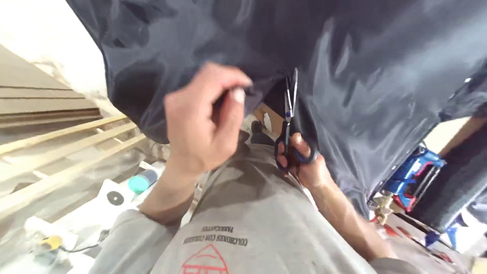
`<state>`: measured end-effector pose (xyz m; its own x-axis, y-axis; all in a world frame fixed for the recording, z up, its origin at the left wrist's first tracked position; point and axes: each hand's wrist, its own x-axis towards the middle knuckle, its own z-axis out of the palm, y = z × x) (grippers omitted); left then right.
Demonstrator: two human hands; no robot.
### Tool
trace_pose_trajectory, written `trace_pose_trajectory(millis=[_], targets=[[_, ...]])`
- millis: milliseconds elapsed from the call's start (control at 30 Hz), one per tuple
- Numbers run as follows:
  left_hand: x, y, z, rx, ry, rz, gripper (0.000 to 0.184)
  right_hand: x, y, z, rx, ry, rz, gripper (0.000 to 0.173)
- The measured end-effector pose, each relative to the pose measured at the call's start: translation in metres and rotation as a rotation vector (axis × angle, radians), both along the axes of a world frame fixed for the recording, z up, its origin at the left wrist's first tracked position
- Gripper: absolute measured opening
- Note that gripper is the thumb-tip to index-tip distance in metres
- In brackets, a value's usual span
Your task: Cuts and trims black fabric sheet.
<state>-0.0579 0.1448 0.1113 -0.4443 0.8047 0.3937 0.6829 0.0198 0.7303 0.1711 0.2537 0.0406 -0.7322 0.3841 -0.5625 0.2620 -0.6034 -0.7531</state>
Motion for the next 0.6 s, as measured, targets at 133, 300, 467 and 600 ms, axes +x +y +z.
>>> trace_pose_trajectory(millis=[133, 300, 467, 600], targets=[[0.04, -0.037, -0.033, -0.08, -0.047, -0.107, 0.026, -0.007, -0.008, -0.008, 0.067, 0.004, -0.003, 0.049], [0.065, -0.055, -0.066, -0.141, -0.091, -0.148, 0.027, -0.017, -0.01, -0.013, 0.13, -0.02, -0.046, 0.047], [0.067, -0.058, -0.072, -0.143, -0.086, -0.127, 0.027, -0.032, -0.002, -0.014, 0.163, -0.073, -0.1, 0.044], [0.063, -0.059, -0.074, -0.14, -0.145, -0.12, 0.026, -0.036, 0.004, -0.01, 0.183, -0.123, -0.145, 0.04]])
